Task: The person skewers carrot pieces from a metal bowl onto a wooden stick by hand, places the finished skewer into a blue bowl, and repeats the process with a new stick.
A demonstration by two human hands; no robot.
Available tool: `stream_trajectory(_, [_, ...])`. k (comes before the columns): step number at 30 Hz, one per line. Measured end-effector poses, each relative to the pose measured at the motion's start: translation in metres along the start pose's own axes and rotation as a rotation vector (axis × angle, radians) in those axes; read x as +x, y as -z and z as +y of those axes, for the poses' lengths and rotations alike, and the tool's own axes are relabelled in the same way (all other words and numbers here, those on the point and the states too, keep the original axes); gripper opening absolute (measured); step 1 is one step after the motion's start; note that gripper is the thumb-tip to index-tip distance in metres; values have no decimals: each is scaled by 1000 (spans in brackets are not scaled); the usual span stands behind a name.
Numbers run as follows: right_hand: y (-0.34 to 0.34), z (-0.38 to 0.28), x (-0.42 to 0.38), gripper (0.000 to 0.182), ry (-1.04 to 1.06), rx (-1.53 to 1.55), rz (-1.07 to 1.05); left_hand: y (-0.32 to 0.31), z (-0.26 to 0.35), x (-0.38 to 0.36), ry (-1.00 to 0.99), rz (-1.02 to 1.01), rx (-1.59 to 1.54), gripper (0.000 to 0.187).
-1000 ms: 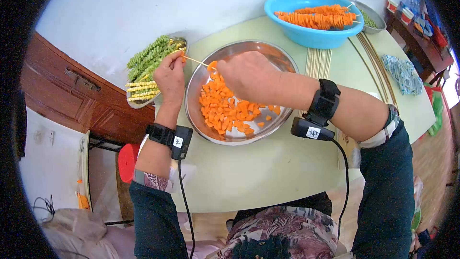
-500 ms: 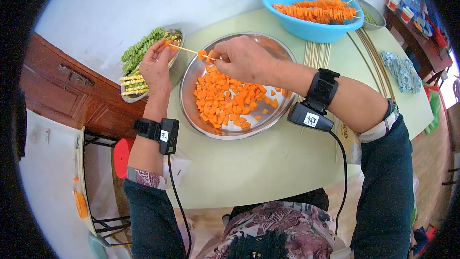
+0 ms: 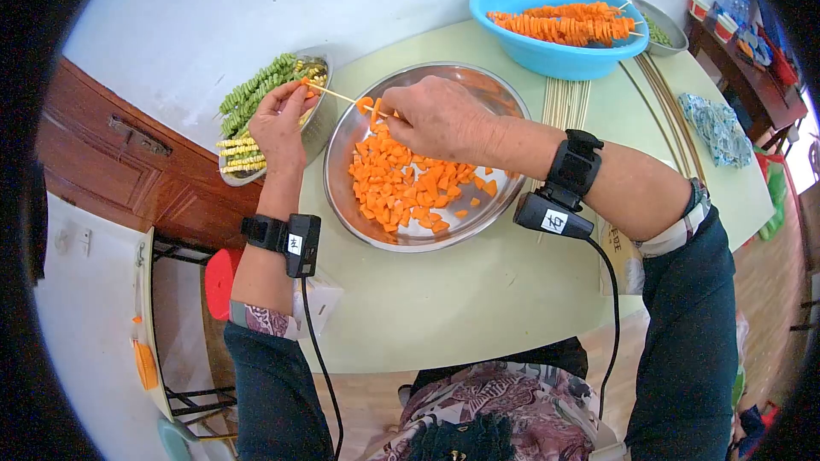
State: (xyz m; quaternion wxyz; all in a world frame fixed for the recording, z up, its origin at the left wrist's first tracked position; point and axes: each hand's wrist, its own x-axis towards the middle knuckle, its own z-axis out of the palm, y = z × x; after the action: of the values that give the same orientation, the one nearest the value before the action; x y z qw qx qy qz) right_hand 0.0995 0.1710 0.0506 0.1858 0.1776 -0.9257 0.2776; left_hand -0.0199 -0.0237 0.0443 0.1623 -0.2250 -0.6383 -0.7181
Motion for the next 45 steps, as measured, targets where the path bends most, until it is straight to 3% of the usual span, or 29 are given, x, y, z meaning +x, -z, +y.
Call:
stream_trajectory(18, [-3,1,1,23,32,173,11,3,5,3,-45,-76,102,10])
stream_trajectory(27, [1,-4,-4,14,117,-141,60,0,2,2,-63,-103,162,10])
stream_trajectory(32, [5,-9,-5,12,77,-299,-53,0,-1,2,-90,-91,165,10])
stream_trajectory(41, [-8,2,-4,16,148,-33,80,0,-4,1,-61,-126,246,11])
stream_trajectory(45, [-6,0,-4,16,103,-64,47,-1,-4,0,-62,-133,231,10])
